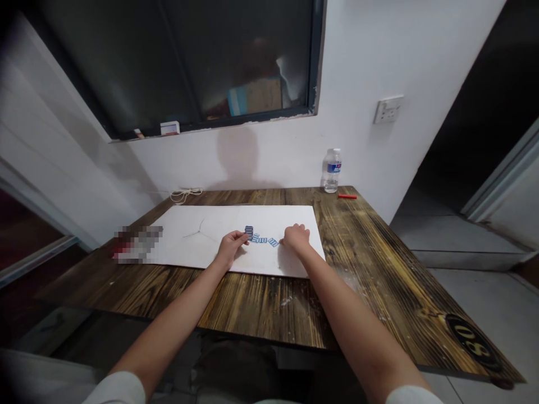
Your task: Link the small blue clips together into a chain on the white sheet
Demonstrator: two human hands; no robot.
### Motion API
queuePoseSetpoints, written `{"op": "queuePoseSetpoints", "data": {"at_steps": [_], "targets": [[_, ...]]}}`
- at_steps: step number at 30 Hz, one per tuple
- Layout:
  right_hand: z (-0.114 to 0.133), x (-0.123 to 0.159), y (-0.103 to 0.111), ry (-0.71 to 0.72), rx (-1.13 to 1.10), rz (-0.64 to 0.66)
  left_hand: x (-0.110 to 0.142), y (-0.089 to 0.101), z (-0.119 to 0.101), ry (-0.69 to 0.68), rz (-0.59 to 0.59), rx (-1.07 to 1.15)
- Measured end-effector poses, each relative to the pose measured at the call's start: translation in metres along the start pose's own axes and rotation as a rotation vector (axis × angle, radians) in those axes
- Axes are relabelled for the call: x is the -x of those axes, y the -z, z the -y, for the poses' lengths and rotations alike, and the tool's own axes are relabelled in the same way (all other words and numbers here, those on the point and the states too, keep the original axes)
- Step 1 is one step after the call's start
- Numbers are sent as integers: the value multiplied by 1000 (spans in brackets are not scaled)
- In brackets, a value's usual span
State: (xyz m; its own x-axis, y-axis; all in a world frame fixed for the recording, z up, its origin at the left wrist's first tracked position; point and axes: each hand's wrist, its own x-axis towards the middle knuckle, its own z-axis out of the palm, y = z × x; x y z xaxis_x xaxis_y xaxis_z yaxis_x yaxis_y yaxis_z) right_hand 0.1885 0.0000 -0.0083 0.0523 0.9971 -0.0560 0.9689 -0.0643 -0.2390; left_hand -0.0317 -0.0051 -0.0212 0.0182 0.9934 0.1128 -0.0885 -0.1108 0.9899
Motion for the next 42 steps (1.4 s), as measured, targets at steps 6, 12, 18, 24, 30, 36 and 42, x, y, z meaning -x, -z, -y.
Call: {"op": "queuePoseSetpoints", "data": {"at_steps": [6,12,18,24,30,36,42], "targets": [[3,3,-1,21,4,6,2,-1,-2,2,-6,-9],[6,3,0,35,-10,3,1,-1,-1,3,-13,-21],[7,5,2,48,-87,-4,0,0,-1,12,-11,-15],[5,4,4,152,-328,-166,0,0,0,24,-25,-1],[16,9,8,436,-624,-464,0,0,1,7,-8,24],[35,25,4,736,-858,-357,-1,1,1,-23,13,34],[38,26,-8,783,-582,-492,0,0,1,-42,62,38]]}}
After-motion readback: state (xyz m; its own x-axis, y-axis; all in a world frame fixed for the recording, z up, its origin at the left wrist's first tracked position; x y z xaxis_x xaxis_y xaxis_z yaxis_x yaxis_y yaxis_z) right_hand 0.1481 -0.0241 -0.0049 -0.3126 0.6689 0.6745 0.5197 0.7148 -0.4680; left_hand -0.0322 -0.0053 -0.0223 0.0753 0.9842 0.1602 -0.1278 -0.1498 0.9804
